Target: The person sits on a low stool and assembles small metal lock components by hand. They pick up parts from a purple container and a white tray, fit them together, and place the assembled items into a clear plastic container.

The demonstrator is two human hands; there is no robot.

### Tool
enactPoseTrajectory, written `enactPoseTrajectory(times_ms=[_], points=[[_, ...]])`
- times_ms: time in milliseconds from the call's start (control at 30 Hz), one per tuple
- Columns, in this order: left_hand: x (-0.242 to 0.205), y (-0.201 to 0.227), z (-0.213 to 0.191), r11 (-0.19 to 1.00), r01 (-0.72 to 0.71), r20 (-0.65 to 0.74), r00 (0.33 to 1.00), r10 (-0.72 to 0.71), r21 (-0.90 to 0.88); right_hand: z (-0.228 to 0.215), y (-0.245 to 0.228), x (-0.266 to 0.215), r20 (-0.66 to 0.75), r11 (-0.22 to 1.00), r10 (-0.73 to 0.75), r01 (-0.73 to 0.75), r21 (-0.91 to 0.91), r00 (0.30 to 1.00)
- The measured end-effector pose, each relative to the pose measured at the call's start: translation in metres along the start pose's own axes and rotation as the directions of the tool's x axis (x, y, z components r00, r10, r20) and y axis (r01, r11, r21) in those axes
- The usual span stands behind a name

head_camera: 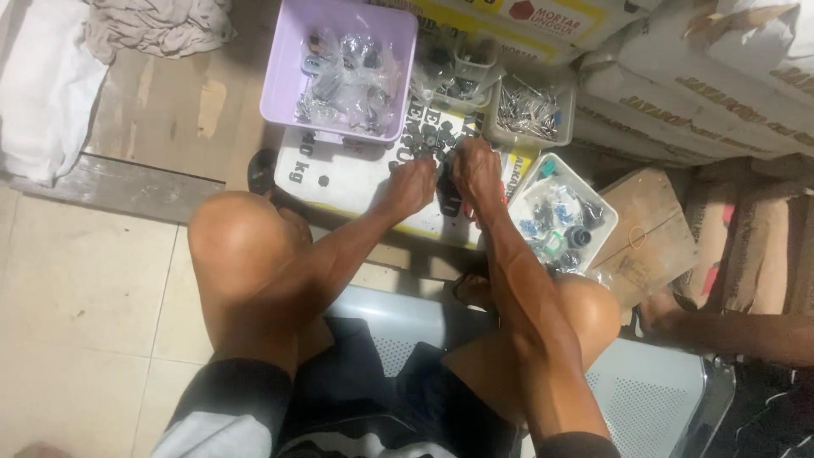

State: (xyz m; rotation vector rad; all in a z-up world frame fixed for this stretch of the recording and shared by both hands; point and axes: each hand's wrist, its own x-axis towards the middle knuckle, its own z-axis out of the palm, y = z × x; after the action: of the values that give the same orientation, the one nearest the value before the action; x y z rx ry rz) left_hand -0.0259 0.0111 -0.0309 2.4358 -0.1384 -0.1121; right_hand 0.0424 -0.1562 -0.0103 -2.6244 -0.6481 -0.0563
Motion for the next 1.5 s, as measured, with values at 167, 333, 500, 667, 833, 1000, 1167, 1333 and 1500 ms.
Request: enactPoseTrajectory(times_ms=[167,333,500,667,833,1000,1167,1333,1500], points=[[-0.020,0.020,-0.041,0.987,-0.158,0.039,0.987,0.159,-0.027,-0.006,0.010,0.012,0.077,0.981,0.175,-0.180,0.077,0.982],[-0.015,0.023,-0.047,0.970,-0.175,0.016,0.983,0.181,-0.167,0.012,0.060,-0.010,0.193,0.992,0.130,-0.128,-0.022,0.973],[0.007,-0.008,0.002,0.969,-0.213,-0.010,0.976,0.216,0.122,0.035,0.068,-0.026,0.286,0.976,0.054,0.009,-0.216,0.957],[0.016,0.002,0.013,0.981,-0.186,-0.026,0.982,0.187,0.046,0.019,0.035,-0.021,0.293,0.988,0.146,-0.123,-0.096,0.945],[0.027,-0.017,0.030,0.937,-0.072,-0.014,0.997,0.072,-0.342,-0.019,0.012,-0.014,0.246,0.961,0.155,-0.204,0.189,0.957],[0.032,0.011,0.005,0.767,0.304,0.105,0.949,-0.299,-0.565,-0.061,-0.001,-0.008,0.389,0.657,0.202,-0.419,0.626,0.899],[0.028,0.033,-0.028,0.518,0.338,0.093,0.892,-0.442,-0.786,-0.113,-0.043,-0.012,0.383,0.531,0.178,-0.416,0.738,0.906],[0.018,0.046,-0.060,0.404,0.313,0.115,0.889,-0.443,-0.860,-0.120,-0.055,-0.010,0.347,0.542,0.161,-0.377,0.751,0.924],[0.017,0.044,-0.063,0.297,0.302,0.138,0.873,-0.468,-0.906,-0.108,-0.047,-0.005,0.346,0.567,0.165,-0.376,0.733,0.923]])
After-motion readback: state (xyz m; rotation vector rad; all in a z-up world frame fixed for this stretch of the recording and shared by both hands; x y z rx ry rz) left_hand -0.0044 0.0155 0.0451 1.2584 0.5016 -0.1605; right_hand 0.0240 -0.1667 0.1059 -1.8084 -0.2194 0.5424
